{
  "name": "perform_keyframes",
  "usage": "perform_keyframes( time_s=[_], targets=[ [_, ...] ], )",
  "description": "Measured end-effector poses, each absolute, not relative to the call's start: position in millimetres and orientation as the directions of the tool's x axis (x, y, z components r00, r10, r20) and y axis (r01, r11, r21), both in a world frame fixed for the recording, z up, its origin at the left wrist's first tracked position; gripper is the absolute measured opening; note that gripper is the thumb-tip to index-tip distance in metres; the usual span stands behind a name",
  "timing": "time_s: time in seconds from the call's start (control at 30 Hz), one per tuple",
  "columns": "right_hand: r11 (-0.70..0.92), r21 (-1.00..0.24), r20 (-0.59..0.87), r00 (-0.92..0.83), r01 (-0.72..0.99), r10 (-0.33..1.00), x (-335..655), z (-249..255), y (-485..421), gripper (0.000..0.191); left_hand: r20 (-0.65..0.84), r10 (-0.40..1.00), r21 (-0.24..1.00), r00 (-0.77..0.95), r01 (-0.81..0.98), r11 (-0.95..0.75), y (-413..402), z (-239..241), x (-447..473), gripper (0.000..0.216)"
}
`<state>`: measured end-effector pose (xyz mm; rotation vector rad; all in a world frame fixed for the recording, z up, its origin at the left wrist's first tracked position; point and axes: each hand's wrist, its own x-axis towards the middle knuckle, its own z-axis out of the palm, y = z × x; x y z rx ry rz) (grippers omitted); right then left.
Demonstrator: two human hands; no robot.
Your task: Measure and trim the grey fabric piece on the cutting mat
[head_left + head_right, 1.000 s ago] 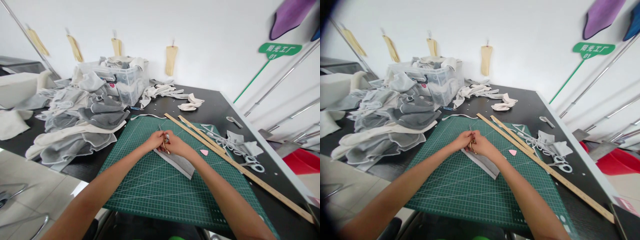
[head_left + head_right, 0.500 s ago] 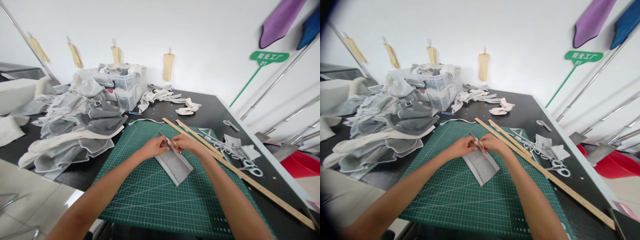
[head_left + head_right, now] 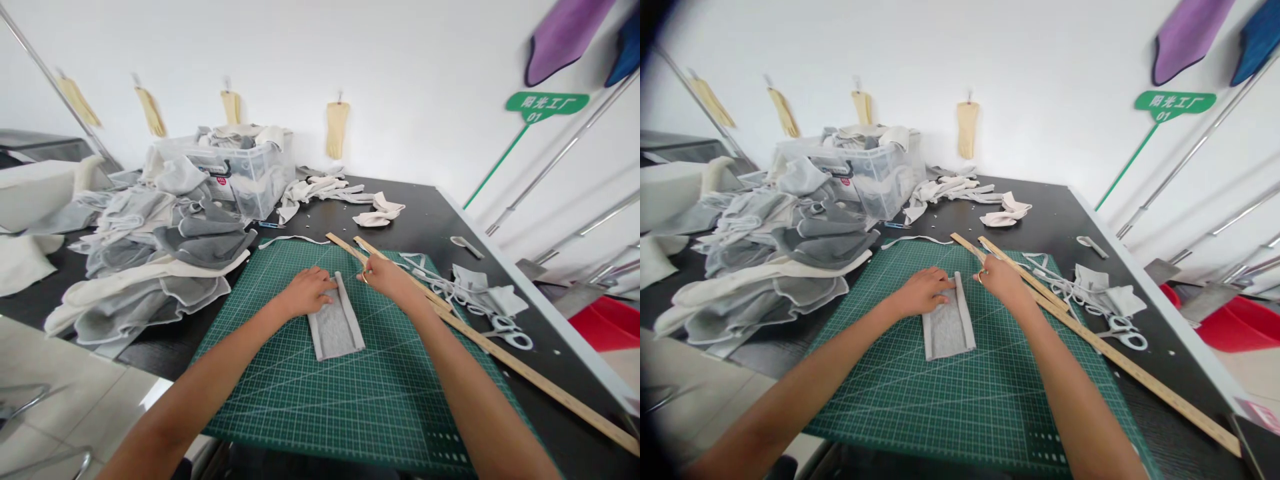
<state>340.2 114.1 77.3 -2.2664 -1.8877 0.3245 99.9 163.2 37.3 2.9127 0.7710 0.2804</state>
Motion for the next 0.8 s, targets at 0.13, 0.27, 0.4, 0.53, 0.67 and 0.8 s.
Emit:
perform_keyframes(
  time_s=[0.13, 0.27, 0.4, 0.53, 0.67, 0.8],
  targets=[
    [-0.210, -0.164, -0.041, 0.206, 0.964, 0.978, 330.1, 71.8, 112.9, 0.028, 0.170, 0.422, 0.128, 0.890, 0.405, -0.906, 159.6, 39.3, 103.5, 0.023],
    [-0.205, -0.089, -0.051, 0.201, 0.975, 0.978, 323.4, 72.6, 109.4, 0.020, 0.149, 0.386, 0.115, 0.910, 0.372, -0.921, 153.8, 39.6, 107.1, 0.025],
    [-0.203, -0.036, -0.066, 0.200, 0.979, 0.977, 320.9, 74.5, 106.6, 0.017, 0.177, 0.414, 0.104, 0.893, 0.401, -0.910, 149.5, 36.6, 107.3, 0.046],
    [-0.200, 0.006, -0.069, 0.200, 0.980, 0.977, 318.4, 71.7, 106.3, 0.020, 0.157, 0.479, 0.118, 0.863, 0.466, -0.877, 151.6, 31.6, 104.0, 0.066],
    [-0.180, 0.038, -0.059, 0.182, 0.983, 0.982, 316.8, 67.8, 106.2, 0.022, 0.103, 0.516, 0.125, 0.850, 0.504, -0.855, 157.5, 29.7, 98.9, 0.074],
    [-0.141, 0.034, -0.033, 0.142, 0.989, 0.989, 312.8, 70.3, 105.1, 0.024, 0.088, 0.510, 0.105, 0.856, 0.501, -0.859, 161.8, 31.3, 95.8, 0.071]
  ],
)
